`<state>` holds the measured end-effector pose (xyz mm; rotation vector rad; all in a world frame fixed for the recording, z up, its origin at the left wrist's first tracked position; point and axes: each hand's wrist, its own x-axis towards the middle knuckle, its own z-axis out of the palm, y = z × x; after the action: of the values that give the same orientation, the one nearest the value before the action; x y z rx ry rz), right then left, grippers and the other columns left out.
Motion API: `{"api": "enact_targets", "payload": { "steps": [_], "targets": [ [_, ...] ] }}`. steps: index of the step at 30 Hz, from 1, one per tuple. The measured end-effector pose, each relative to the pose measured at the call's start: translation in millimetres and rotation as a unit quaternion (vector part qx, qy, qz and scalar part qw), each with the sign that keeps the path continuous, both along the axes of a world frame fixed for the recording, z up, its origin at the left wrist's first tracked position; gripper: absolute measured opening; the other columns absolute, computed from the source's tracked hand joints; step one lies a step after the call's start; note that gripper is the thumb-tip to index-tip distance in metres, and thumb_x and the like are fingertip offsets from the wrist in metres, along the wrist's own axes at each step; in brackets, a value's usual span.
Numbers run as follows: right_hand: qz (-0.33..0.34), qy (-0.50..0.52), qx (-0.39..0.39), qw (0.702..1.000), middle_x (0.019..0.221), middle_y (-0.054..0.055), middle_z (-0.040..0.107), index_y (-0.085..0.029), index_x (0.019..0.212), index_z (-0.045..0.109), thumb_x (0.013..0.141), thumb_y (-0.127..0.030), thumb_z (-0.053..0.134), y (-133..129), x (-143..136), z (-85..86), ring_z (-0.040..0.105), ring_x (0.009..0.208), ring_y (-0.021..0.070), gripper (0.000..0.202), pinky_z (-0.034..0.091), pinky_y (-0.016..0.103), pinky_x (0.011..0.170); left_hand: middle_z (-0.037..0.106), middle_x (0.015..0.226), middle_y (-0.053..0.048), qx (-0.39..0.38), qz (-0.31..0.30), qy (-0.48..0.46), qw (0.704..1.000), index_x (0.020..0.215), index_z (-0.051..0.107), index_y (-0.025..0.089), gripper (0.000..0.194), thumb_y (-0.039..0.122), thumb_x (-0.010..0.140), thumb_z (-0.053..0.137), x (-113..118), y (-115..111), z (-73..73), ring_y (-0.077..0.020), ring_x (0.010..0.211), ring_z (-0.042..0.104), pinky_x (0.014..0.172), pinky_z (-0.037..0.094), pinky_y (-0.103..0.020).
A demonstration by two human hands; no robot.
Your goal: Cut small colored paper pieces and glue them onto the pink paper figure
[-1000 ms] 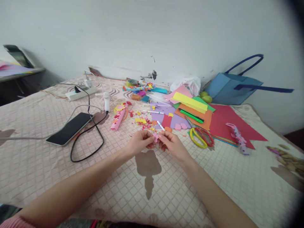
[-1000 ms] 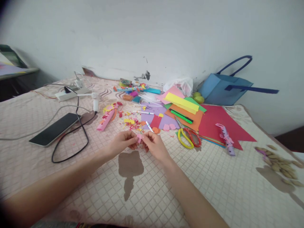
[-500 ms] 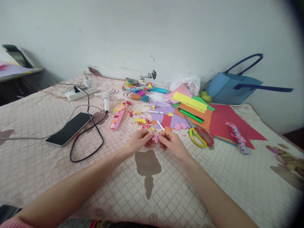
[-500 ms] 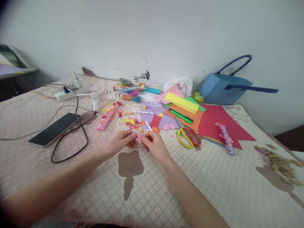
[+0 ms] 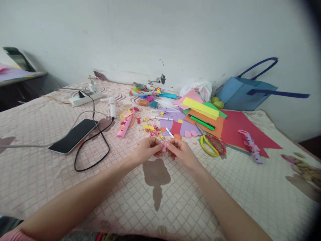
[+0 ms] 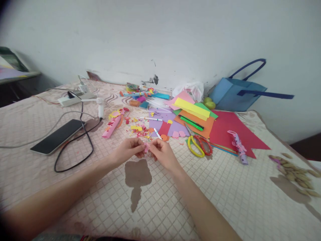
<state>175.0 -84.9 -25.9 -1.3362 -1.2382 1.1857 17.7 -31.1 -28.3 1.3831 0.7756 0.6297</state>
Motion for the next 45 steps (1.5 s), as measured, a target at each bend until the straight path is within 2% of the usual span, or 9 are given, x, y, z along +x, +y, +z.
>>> {"api": "enact_targets", "payload": {
  "steps": [10,13,19,22,26,28,37,41,45],
  "targets": [
    [0.048,-0.004,-0.003,0.999,0.055,-0.006,0.049,-0.018,0.071,0.052,0.078,-0.039,0.059,0,2,-7.3,0.043,0.044,0.0066,0.024,0.034,0.021,0.043,0.065,0.068,-0.004,-0.008,-0.036,0.032,0.999,0.074,0.056,0.013,0.027,0.040,0.079,0.055,-7,4,5.7,-0.0091,0.058,0.060,0.060,0.049,-0.022],
    [0.089,-0.004,-0.017,0.996,0.057,-0.005,0.048,-0.018,0.070,0.050,0.078,-0.038,0.059,-2,1,-7.8,0.043,0.045,0.0064,0.024,0.033,0.020,0.042,0.066,0.071,-0.006,0.026,-0.023,0.046,0.998,0.077,0.057,0.012,0.027,0.039,0.077,0.057,-23,8,9.0,-0.0098,0.059,0.060,0.059,0.049,-0.023],
    [0.114,-0.023,-0.034,0.993,0.056,-0.005,0.046,-0.019,0.070,0.049,0.080,-0.040,0.057,-7,-5,-11.1,0.041,0.046,0.0073,0.025,0.032,0.020,0.042,0.065,0.069,-0.005,0.113,0.085,0.104,0.984,0.071,0.057,0.014,0.021,0.035,0.074,0.058,-78,27,18.2,-0.0116,0.060,0.060,0.057,0.049,-0.023],
    [0.119,-0.039,-0.049,0.991,0.056,-0.005,0.046,-0.019,0.071,0.049,0.081,-0.040,0.056,-9,-9,-11.5,0.041,0.046,0.0077,0.024,0.030,0.019,0.041,0.065,0.065,-0.004,0.189,0.158,0.180,0.952,0.068,0.059,0.016,0.023,0.036,0.075,0.054,-107,49,22.8,-0.0135,0.061,0.060,0.059,0.048,-0.024],
    [0.131,-0.046,-0.047,0.989,0.060,-0.004,0.045,-0.018,0.071,0.050,0.082,-0.037,0.055,-12,-14,-8.7,0.041,0.048,0.0076,0.023,0.029,0.019,0.042,0.066,0.071,-0.004,0.286,0.273,0.308,0.865,0.076,0.062,0.017,0.018,0.034,0.073,0.055,-133,85,25.5,-0.0171,0.068,0.062,0.063,0.046,-0.026],
    [0.138,-0.046,-0.047,0.988,0.061,-0.004,0.045,-0.018,0.070,0.050,0.081,-0.037,0.055,-13,-15,-7.8,0.040,0.048,0.0073,0.023,0.028,0.019,0.042,0.067,0.073,-0.005,0.294,0.294,0.335,0.846,0.078,0.061,0.017,0.018,0.034,0.073,0.055,-139,98,24.2,-0.0183,0.071,0.062,0.064,0.045,-0.026],
    [0.145,-0.051,-0.056,0.986,0.061,-0.003,0.047,-0.018,0.071,0.051,0.081,-0.038,0.056,-11,-15,-15.4,0.043,0.049,0.0081,0.023,0.029,0.020,0.042,0.067,0.087,-0.009,0.284,0.231,0.330,0.870,0.087,0.059,0.016,0.029,0.041,0.072,0.058,-136,105,-1.2,-0.0190,0.075,0.063,0.067,0.047,-0.028],
    [0.152,-0.062,-0.054,0.985,0.063,-0.002,0.049,-0.018,0.072,0.052,0.082,-0.039,0.055,-11,-16,-15.6,0.043,0.049,0.0081,0.024,0.030,0.020,0.042,0.067,0.083,-0.008,0.245,0.235,0.289,0.895,0.088,0.058,0.015,0.027,0.038,0.074,0.056,-135,105,-12.2,-0.0167,0.069,0.064,0.062,0.049,-0.026],
    [0.146,-0.066,-0.058,0.985,0.064,-0.002,0.051,-0.018,0.072,0.052,0.081,-0.040,0.055,-12,-17,-15.5,0.042,0.048,0.0082,0.024,0.030,0.020,0.041,0.066,0.086,-0.007,0.257,0.282,0.293,0.877,0.094,0.055,0.016,0.024,0.034,0.077,0.053,-138,112,-8.6,-0.0163,0.072,0.063,0.067,0.049,-0.028]
  ]
}}
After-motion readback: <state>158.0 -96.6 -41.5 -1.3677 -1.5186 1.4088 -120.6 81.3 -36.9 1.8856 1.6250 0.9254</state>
